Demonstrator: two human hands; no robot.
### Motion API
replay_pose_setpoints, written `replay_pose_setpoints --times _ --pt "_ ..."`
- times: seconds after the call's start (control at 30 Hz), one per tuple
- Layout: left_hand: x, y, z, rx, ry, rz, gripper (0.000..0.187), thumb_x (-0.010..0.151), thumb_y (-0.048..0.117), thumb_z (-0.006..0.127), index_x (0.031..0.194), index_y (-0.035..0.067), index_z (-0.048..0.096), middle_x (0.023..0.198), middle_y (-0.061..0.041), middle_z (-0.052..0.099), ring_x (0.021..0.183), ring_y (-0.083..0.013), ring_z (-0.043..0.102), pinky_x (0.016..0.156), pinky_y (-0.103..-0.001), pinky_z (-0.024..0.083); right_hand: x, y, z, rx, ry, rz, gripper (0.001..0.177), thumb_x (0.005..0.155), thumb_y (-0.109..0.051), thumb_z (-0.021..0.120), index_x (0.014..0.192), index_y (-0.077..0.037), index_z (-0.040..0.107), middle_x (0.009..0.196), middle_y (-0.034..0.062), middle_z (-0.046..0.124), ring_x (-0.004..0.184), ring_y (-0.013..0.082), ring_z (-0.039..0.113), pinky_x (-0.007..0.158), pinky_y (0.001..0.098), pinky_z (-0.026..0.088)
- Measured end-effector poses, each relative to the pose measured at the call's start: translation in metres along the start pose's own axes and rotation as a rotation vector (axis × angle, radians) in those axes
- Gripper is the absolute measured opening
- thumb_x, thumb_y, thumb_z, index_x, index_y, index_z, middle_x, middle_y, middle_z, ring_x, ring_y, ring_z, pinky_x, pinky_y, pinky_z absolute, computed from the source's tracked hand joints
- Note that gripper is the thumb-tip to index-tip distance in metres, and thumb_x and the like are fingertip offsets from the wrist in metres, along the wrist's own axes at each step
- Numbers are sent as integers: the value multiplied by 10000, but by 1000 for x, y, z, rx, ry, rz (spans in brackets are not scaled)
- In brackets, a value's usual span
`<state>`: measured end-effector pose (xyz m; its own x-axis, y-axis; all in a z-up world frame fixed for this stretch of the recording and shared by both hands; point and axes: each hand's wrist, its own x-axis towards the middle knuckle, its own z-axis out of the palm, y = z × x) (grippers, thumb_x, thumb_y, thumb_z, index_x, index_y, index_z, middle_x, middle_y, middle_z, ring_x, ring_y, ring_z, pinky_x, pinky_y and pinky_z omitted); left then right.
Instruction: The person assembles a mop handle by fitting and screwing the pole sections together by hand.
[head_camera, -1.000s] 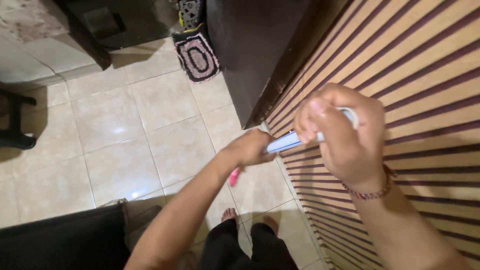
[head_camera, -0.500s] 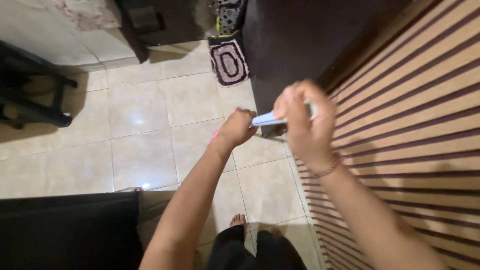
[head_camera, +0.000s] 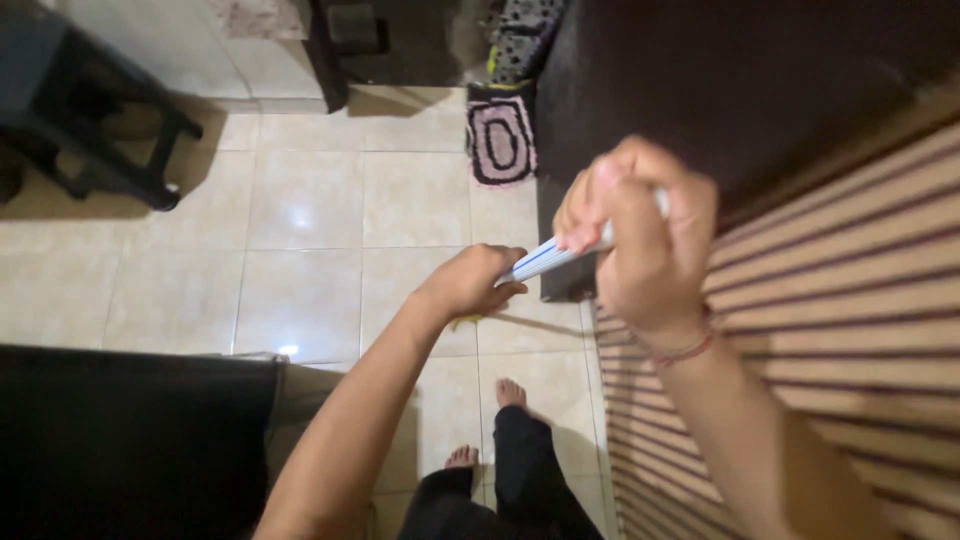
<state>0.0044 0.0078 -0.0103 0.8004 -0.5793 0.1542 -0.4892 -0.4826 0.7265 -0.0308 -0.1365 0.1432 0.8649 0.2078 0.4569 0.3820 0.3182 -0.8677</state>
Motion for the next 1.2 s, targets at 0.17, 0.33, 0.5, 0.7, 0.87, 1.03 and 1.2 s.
replay_pose_setpoints --times 0.17,0.33,0.5,0.7,0.87,1.03,1.2 --pt "23 -41 -7 37 167 -122 200 666 111 598 855 63 555 785 -163 598 753 -352 561 651 -396 445 26 34 2 -215 -107 -100 194 883 -27 385 696 7 429 615 57 488 568 106 468 558 246 425" --pt "36 -74 -13 -2 309 -213 318 637 86 614 946 72 546 825 -191 571 751 -358 561 625 -407 439 52 56 -1 -345 -462 -160 119 777 -45 501 663 -10 499 625 48 535 565 96 511 543 218 417" --pt "30 -54 -52 158 316 -192 220 663 69 579 881 76 553 784 -156 603 754 -346 565 656 -406 439 87 33 -2 -196 -412 -253 115 769 -49 426 660 -30 456 602 43 507 503 94 498 494 245 424" --pt "-21 -18 -91 149 252 -450 217 682 75 580 897 91 554 741 -128 609 712 -315 574 633 -383 443 114 45 33 191 -339 -64 200 899 -19 390 699 -18 394 538 35 391 371 80 374 381 255 349" --pt "-70 -21 -87 51 265 -689 211 651 67 577 860 93 574 741 -93 625 696 -262 593 644 -337 457 104 73 72 357 -523 79 253 949 -55 416 701 -21 384 535 39 410 430 79 384 412 224 370" --pt "-99 -16 -86 44 324 -757 195 638 38 548 823 83 589 735 -92 627 709 -242 595 660 -321 457 96 68 98 390 -643 145 243 946 -67 425 711 -14 389 567 44 418 460 83 385 452 221 362" --pt "-108 -3 -84 16 310 -849 233 605 17 537 817 93 595 716 -90 622 697 -240 591 643 -322 457 90 59 104 378 -730 157 230 942 -68 427 720 -10 403 584 44 427 472 82 394 462 220 370"
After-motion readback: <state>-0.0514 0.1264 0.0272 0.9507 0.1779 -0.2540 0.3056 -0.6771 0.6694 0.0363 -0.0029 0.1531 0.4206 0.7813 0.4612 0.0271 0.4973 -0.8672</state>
